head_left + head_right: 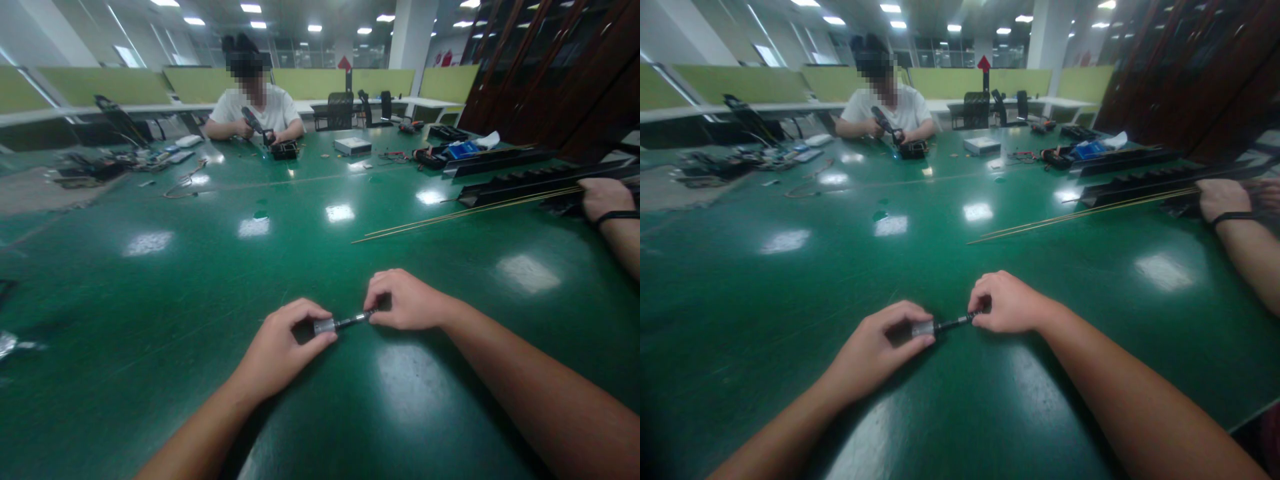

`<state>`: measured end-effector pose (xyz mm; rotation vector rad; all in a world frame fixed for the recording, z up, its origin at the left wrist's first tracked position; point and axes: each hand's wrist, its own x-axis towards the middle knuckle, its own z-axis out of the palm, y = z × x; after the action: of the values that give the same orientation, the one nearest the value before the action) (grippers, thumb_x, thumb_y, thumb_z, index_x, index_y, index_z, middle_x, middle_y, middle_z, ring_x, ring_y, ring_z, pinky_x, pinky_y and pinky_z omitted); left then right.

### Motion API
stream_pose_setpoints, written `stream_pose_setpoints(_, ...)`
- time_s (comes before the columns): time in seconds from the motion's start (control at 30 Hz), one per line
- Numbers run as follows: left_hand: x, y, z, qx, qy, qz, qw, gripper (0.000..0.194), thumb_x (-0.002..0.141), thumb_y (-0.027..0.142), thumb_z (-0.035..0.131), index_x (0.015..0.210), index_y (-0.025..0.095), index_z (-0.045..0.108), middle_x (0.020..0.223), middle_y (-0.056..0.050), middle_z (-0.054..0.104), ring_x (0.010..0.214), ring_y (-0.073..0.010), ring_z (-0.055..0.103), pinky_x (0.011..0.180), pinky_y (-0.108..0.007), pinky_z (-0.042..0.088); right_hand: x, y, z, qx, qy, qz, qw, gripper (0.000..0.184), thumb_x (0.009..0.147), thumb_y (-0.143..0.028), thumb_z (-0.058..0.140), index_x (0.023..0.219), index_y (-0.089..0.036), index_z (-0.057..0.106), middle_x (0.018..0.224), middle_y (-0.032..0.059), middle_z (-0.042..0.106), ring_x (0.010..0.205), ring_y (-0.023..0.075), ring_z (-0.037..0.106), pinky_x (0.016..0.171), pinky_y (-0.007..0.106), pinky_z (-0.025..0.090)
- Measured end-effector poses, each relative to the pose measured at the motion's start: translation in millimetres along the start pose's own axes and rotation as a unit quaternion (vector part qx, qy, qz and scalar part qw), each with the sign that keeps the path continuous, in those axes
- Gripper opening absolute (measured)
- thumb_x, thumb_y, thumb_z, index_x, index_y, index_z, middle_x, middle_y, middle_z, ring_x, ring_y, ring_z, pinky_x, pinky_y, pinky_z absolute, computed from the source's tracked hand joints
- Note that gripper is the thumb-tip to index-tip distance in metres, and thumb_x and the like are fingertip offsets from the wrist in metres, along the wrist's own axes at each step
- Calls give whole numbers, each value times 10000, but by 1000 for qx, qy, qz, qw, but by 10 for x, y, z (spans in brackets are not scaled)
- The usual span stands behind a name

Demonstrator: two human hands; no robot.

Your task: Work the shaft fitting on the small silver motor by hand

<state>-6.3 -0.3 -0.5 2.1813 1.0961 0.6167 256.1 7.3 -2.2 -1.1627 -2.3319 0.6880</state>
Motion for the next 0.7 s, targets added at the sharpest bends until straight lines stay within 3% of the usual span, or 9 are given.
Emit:
stream_pose_setpoints(0.47,1,12,2,0,2,-2,1000,175,826,310,716,963,201,707,960,-36,713,885,-197,665,818,-313,508,-19,25,-35,42,-23,10,999,91,723,-186,754,813,-171,755,788,22,693,761,145,632,716,263,475)
stream_pose_setpoints(0.7,13,15,36,4,14,22,1000,138,810,260,721,932,200,698,947,-40,704,891,-202,651,812,-311,496,121,-164,278,47,31,-44,997,73,799,-237,728,839,-181,752,793,28,720,770,149,632,740,276,444)
